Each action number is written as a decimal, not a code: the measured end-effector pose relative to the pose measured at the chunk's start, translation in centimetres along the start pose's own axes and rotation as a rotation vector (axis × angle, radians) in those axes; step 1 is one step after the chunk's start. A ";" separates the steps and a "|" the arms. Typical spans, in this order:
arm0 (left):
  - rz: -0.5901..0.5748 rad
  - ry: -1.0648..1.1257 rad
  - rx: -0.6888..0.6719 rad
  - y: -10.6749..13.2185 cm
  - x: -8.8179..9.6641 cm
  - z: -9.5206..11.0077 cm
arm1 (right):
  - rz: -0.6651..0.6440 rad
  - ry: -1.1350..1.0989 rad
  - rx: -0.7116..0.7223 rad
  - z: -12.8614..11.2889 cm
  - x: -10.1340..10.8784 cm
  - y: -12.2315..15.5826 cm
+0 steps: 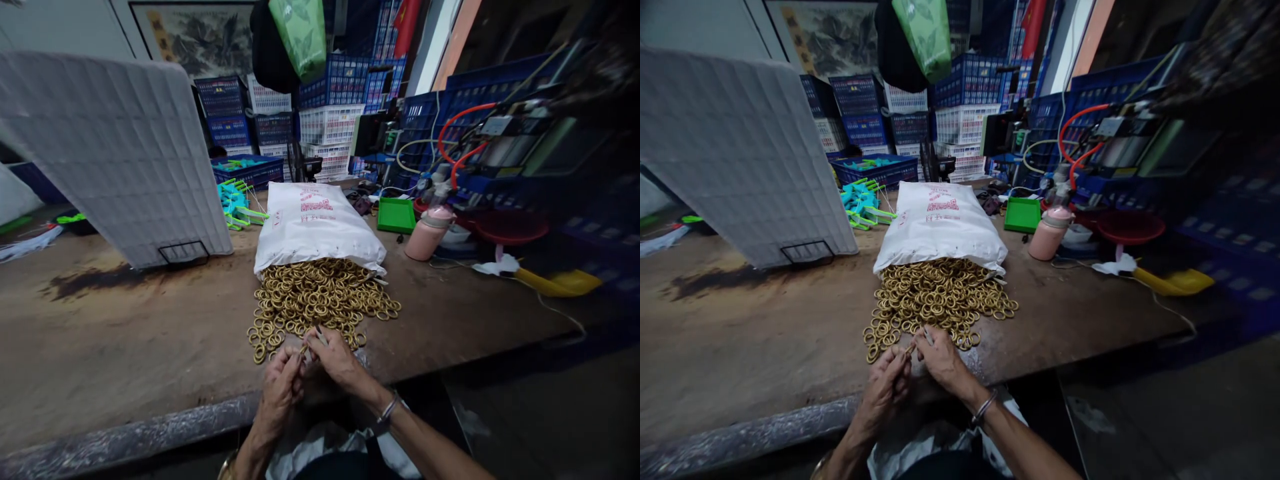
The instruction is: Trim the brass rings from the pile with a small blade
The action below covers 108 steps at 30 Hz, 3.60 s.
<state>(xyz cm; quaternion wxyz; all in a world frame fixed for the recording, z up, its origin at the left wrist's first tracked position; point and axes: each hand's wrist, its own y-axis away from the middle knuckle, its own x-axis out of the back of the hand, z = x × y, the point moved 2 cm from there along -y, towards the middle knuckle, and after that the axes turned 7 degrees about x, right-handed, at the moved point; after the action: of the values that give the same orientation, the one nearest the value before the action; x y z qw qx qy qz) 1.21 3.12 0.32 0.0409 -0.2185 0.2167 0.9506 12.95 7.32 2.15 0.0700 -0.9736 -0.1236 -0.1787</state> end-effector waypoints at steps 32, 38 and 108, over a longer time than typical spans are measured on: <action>0.168 0.357 0.039 2.7 5.4 1.1 | -0.153 0.600 0.231 1.2 -4.1 -2.2; 0.172 0.475 0.028 3.1 7.7 1.0 | -0.233 0.594 0.259 1.4 -6.1 -3.0; 0.159 -0.177 -0.071 -0.7 2.6 0.2 | -0.277 0.743 0.168 0.6 -2.6 0.4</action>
<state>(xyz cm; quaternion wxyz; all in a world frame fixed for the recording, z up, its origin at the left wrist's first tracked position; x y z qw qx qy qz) -1.12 3.76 -0.95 -0.0235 -0.1170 0.1951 0.9735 10.91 6.48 0.57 0.1645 -0.8077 -0.2341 -0.5156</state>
